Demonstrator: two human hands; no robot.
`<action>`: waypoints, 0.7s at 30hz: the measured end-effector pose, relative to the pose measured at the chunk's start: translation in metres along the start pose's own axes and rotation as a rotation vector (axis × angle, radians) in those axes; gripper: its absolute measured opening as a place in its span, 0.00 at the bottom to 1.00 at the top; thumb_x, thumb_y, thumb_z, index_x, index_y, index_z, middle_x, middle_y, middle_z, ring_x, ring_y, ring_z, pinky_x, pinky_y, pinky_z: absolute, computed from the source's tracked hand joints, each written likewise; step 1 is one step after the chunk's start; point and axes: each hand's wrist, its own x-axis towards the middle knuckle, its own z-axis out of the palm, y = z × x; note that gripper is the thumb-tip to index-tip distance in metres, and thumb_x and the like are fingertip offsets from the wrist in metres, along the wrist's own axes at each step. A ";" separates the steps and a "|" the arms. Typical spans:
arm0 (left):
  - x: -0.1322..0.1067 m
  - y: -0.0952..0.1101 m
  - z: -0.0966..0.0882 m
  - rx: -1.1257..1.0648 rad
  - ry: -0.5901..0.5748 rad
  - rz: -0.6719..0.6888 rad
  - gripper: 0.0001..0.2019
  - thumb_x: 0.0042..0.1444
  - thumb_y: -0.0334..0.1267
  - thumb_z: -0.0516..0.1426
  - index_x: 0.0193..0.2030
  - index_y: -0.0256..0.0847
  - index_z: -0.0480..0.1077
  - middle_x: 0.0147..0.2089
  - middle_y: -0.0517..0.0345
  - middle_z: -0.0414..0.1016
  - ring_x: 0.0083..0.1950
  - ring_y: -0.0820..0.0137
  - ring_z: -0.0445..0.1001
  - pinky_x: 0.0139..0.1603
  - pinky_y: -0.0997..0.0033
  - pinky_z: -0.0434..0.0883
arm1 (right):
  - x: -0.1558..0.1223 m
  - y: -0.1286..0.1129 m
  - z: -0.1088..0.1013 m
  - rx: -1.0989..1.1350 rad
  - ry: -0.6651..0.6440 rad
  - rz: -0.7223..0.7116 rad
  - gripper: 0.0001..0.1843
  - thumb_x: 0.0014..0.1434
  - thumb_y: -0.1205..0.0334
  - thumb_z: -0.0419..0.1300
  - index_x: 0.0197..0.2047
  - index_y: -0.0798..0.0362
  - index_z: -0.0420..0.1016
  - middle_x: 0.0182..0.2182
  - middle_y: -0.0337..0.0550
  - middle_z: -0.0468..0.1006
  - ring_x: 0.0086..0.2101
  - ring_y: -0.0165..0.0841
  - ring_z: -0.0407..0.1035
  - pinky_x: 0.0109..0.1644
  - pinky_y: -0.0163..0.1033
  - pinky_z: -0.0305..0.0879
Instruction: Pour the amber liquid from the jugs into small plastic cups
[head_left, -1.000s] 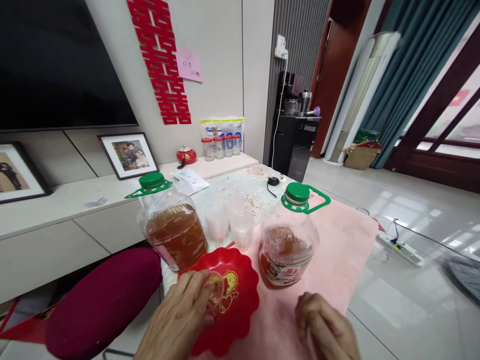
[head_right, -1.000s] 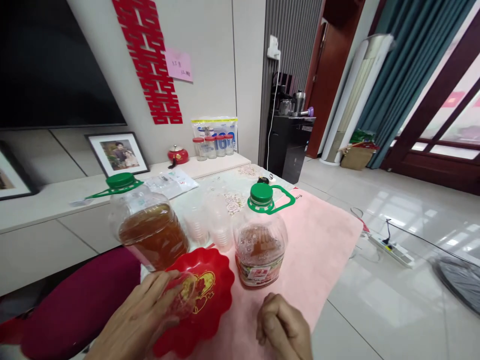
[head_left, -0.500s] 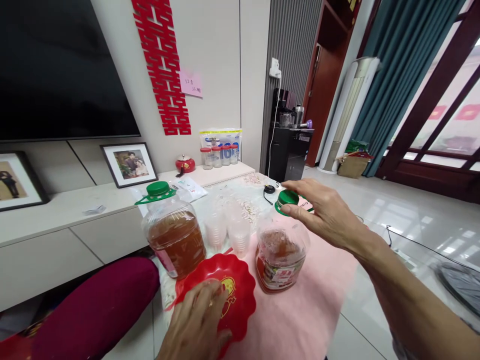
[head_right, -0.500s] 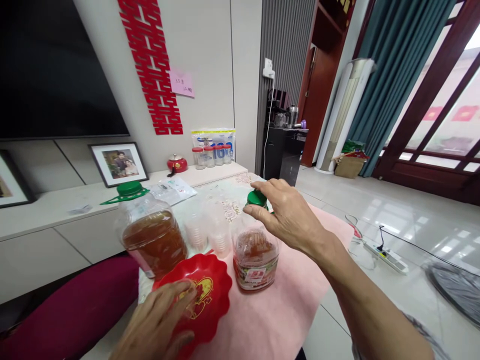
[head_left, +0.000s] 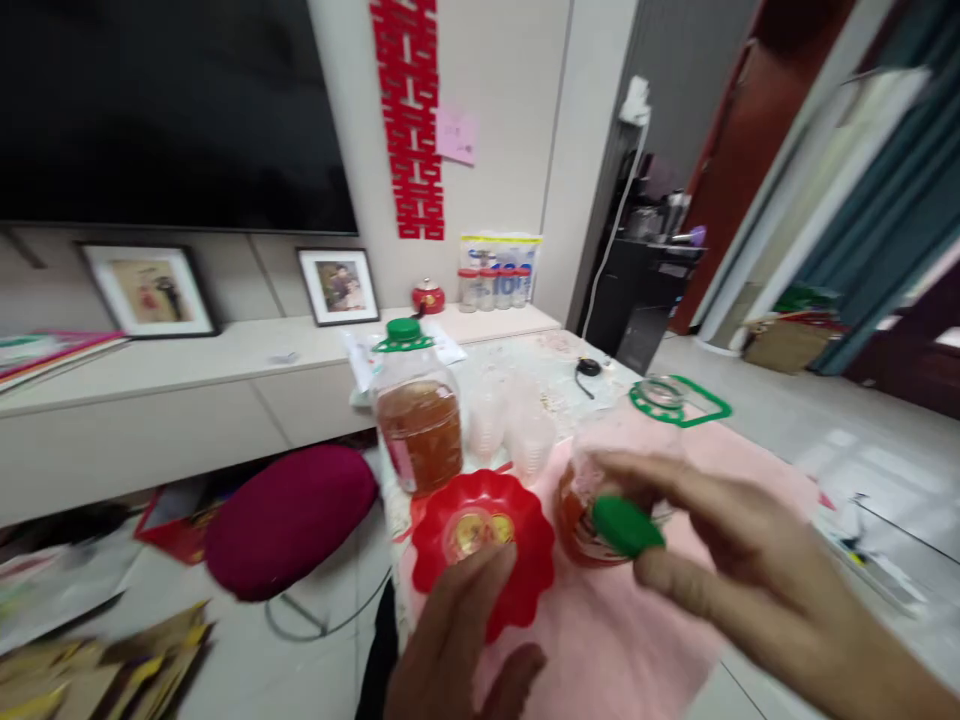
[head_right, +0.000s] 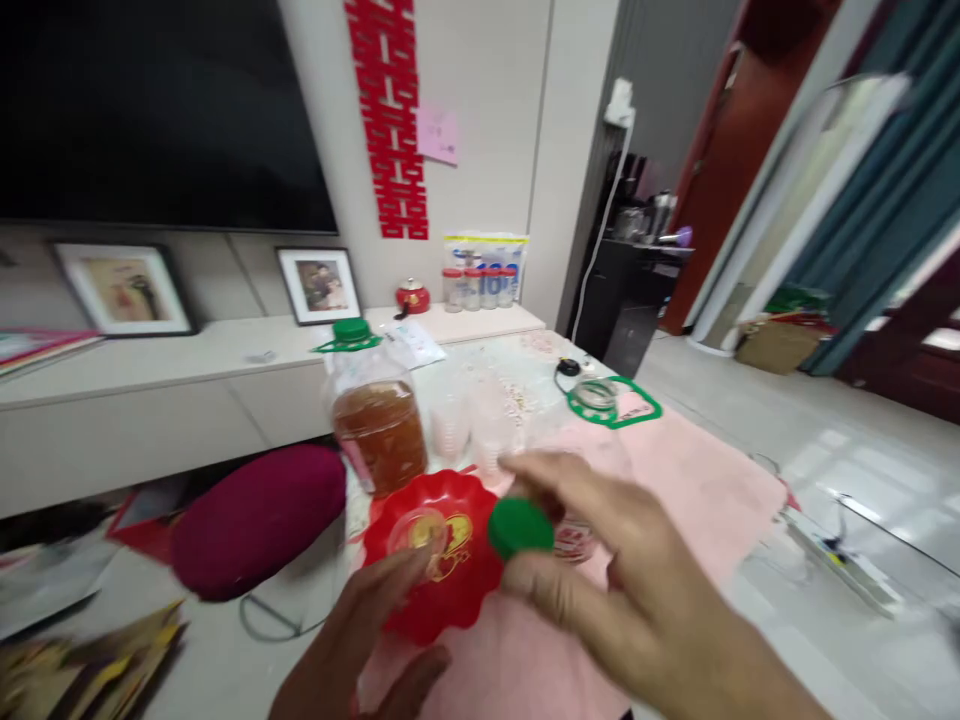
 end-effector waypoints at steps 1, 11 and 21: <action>0.000 0.013 0.000 -0.026 -0.005 -0.024 0.31 0.66 0.53 0.58 0.72 0.48 0.62 0.61 0.51 0.79 0.59 0.65 0.81 0.52 0.71 0.83 | -0.013 0.005 0.018 0.128 -0.079 0.104 0.26 0.56 0.46 0.74 0.58 0.37 0.84 0.49 0.49 0.88 0.44 0.51 0.82 0.46 0.53 0.80; -0.006 0.038 0.021 0.058 0.251 -0.022 0.23 0.63 0.28 0.61 0.65 0.38 0.69 0.50 0.47 0.83 0.55 0.65 0.81 0.57 0.67 0.80 | -0.080 0.039 0.140 1.232 -0.264 0.781 0.36 0.47 0.41 0.77 0.58 0.42 0.83 0.52 0.54 0.86 0.52 0.51 0.81 0.57 0.55 0.75; -0.019 -0.072 -0.009 -0.010 0.015 -0.596 0.16 0.68 0.40 0.56 0.61 0.45 0.69 0.56 0.50 0.78 0.56 0.64 0.80 0.59 0.60 0.79 | -0.094 0.078 0.106 0.925 -0.338 0.635 0.27 0.57 0.43 0.72 0.58 0.36 0.83 0.44 0.52 0.87 0.41 0.45 0.81 0.48 0.50 0.78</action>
